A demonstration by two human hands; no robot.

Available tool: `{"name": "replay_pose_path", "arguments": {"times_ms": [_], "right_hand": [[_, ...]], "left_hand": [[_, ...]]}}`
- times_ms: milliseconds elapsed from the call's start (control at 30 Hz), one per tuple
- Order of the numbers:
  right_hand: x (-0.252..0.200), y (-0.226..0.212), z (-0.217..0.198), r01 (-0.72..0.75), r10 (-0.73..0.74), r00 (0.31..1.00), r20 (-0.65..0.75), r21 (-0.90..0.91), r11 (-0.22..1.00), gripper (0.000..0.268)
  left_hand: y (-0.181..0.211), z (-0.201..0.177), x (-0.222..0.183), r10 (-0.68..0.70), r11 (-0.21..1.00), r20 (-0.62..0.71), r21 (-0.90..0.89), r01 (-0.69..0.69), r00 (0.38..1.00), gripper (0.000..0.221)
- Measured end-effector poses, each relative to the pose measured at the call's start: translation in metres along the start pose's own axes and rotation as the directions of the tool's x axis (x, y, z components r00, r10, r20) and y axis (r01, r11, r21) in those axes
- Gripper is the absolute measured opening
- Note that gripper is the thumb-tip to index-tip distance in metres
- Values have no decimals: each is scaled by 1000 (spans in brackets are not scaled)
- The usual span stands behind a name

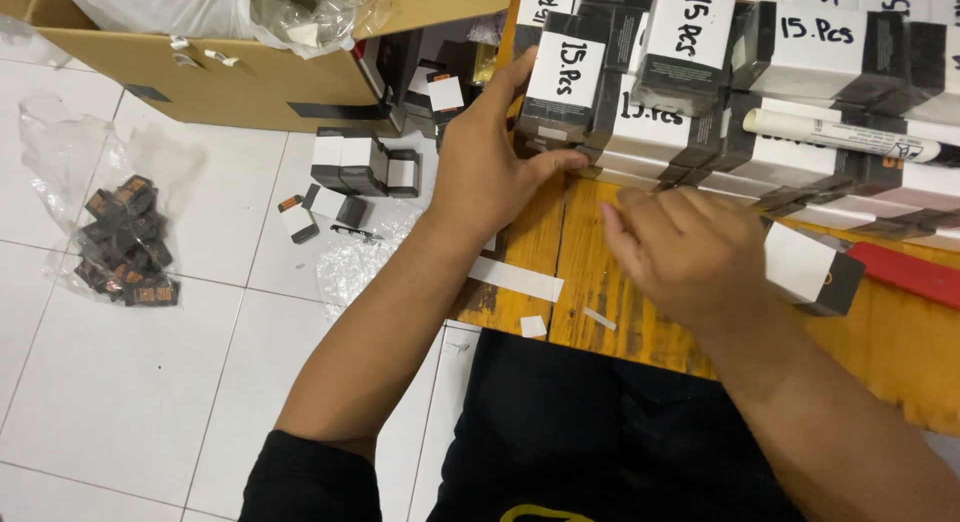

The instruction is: The person applies a white adhesive label to the side of a small box, places it on a stack of similar boxes, and then writes on a label attached to another box using a marker.

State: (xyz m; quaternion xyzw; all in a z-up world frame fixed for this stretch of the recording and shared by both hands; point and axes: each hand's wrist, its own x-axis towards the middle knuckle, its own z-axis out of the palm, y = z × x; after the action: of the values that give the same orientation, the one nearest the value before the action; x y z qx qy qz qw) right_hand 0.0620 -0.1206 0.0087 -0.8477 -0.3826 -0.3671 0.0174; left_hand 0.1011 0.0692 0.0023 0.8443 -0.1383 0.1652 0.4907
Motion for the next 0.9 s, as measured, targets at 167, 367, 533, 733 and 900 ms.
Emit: {"name": "replay_pose_path", "arguments": {"times_ms": [167,367,533,733,900], "right_hand": [[-1,-6,9,-68,52,996,77,220,973,4],[0,-8,8,-218,172,973,156,365,905,20],[-2,-4,9,-375,305,924,230,393,840,26],[-1,-6,7,-396,301,913,274,428,813,27],[1,-10,9,-218,144,968,204,404,889,10]], "left_hand": [[-3,-2,-2,-14,999,56,-38,17,998,99],[4,-5,-2,-119,990,217,106,98,969,103],[1,-5,-2,-141,982,240,160,104,960,94],[0,-3,-3,-172,976,232,172,134,957,93],[-5,-1,-3,-107,980,219,190,65,970,92]]}}
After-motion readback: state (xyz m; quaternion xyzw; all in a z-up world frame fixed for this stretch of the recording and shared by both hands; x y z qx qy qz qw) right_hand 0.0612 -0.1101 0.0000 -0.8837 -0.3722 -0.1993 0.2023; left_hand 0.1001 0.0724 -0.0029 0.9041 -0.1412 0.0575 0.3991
